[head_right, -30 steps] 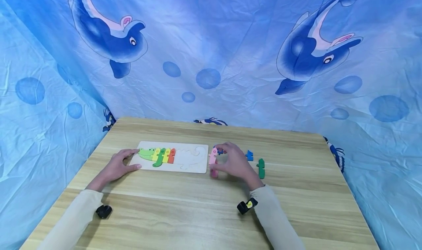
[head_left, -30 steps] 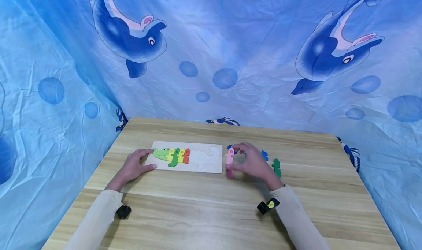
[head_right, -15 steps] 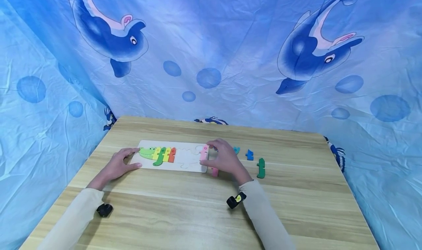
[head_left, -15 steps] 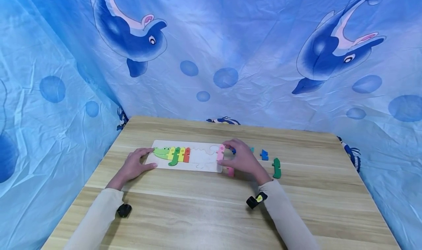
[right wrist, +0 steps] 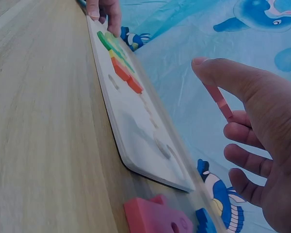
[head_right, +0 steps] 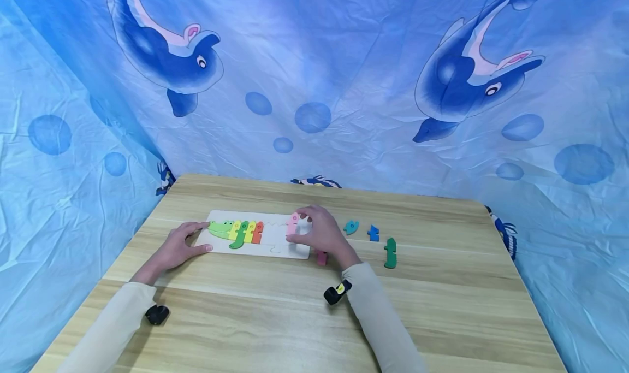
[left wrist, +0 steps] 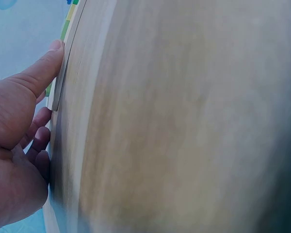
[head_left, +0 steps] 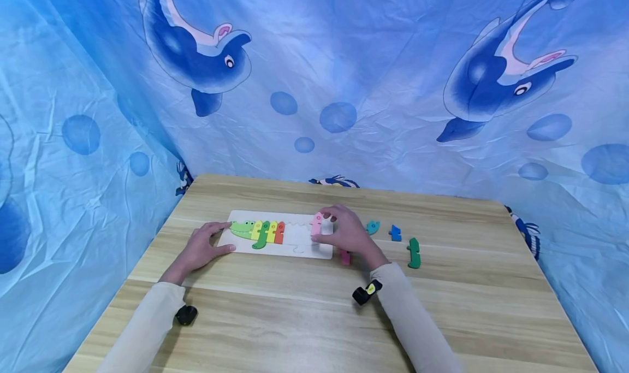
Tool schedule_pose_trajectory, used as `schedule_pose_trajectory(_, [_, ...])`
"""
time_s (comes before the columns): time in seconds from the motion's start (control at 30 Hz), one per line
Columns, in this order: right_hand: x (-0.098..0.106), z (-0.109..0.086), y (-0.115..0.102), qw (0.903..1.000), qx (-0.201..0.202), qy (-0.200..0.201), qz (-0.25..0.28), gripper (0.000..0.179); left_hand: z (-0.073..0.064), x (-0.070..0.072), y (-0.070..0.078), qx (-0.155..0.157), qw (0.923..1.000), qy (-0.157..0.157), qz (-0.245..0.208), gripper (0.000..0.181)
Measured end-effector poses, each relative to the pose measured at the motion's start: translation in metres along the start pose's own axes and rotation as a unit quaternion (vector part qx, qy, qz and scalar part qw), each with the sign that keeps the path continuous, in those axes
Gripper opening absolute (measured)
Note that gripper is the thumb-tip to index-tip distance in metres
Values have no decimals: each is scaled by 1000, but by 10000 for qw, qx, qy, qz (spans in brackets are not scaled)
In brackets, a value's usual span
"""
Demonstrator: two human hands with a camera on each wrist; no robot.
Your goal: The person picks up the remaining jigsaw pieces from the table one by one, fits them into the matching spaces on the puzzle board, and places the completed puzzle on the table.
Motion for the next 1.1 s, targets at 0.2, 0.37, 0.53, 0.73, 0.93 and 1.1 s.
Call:
schedule_pose_trajectory(0.2, [-11, 6, 0, 9999, -38, -44, 118, 74, 1, 0, 0, -6, 10000, 0, -2, 76])
schedule_pose_trajectory(0.37, [-17, 10, -5, 9998, 11, -70, 203, 74, 1, 0, 0, -16, 10000, 7, -8, 76])
schedule_pose_trajectory(0.53, [-24, 14, -7, 9993, -38, -123, 339, 72, 1, 0, 0, 31, 10000, -16, 18, 76])
schedule_pose_trajectory(0.73, [-38, 19, -7, 9992, -105, -276, 261, 71, -1, 0, 0, 56, 10000, -6, 33, 77])
schedule_pose_trajectory(0.93, [-49, 25, -9, 9993, -84, -303, 212, 72, -2, 0, -1, 80, 10000, -30, 26, 77])
schedule_pose_trajectory(1.1, [-59, 29, -10, 9995, 39, -291, 144, 73, -1, 1, 0, 104, 9999, -29, 13, 77])
Point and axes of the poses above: each hand's wrist, its own z-axis towards the middle knuckle, its own x-axis out of the back of the hand, y = z × x, the point moved 9 cm from there along z, towards the middle knuckle, and after that the axes turned 8 degrees about y, right-handed, at the moved point
